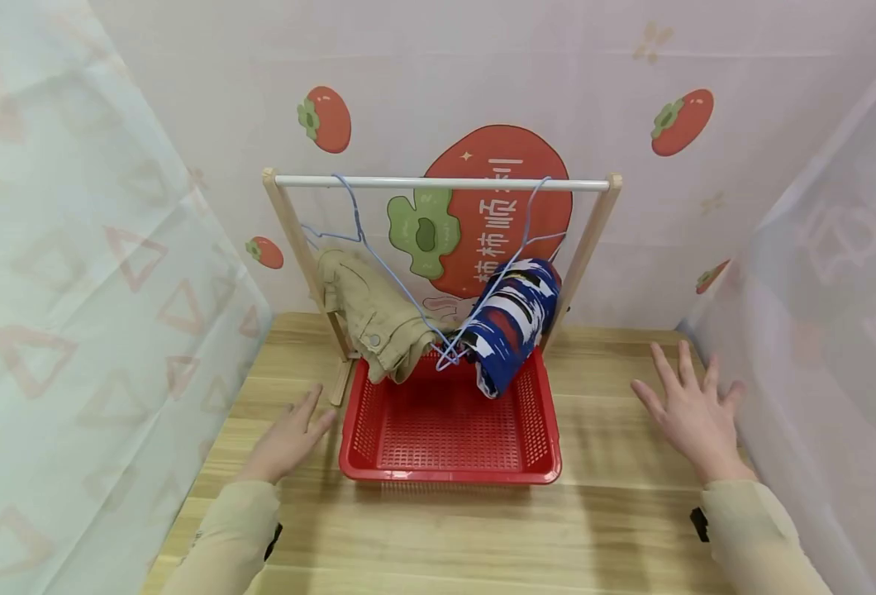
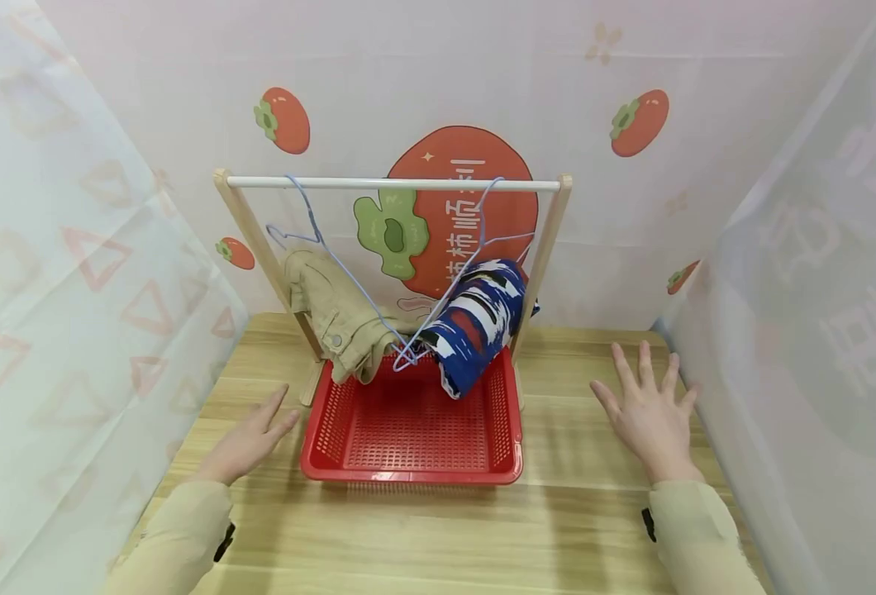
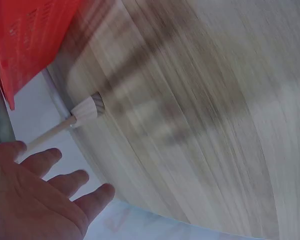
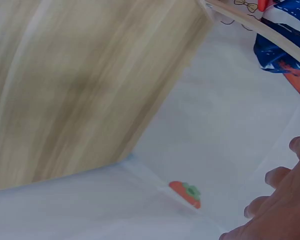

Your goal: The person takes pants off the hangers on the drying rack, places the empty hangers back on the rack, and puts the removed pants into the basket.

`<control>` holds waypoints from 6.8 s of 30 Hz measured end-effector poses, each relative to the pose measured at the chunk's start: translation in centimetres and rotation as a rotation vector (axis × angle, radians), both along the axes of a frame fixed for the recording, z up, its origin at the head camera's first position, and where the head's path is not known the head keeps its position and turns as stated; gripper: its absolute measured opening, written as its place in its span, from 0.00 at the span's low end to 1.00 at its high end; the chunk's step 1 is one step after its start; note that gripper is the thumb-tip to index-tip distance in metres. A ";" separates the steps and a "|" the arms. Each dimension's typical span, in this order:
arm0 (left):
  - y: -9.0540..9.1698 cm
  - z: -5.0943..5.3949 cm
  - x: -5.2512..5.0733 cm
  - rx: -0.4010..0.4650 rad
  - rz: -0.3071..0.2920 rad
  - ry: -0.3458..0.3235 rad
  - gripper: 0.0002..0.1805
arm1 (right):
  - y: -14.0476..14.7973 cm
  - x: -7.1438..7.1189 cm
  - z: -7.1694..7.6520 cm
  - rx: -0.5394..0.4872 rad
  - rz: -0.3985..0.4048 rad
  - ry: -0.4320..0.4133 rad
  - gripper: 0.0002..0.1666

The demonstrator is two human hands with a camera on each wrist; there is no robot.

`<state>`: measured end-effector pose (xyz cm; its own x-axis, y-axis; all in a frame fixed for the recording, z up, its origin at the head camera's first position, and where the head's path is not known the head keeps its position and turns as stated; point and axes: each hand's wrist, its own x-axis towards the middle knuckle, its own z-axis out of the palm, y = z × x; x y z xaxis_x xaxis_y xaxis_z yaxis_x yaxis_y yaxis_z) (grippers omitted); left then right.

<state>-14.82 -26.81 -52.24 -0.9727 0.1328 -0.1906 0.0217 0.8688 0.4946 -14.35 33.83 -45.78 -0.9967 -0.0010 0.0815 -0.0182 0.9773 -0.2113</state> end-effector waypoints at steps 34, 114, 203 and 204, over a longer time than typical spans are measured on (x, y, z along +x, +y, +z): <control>4.5 -1.4 0.3 0.481 0.199 -0.079 0.27 | -9.0 -3.2 6.6 -0.085 0.176 0.020 0.50; 5.3 -0.6 0.4 0.577 0.349 -0.198 0.17 | -20.1 -2.7 8.2 -0.284 0.227 0.121 0.19; 5.0 -1.9 0.3 0.591 0.335 -0.147 0.15 | -9.6 -5.0 2.9 -0.236 0.122 0.622 0.24; 5.0 -1.8 0.3 0.589 0.335 -0.148 0.15 | -9.7 -5.0 3.0 -0.232 0.114 0.604 0.24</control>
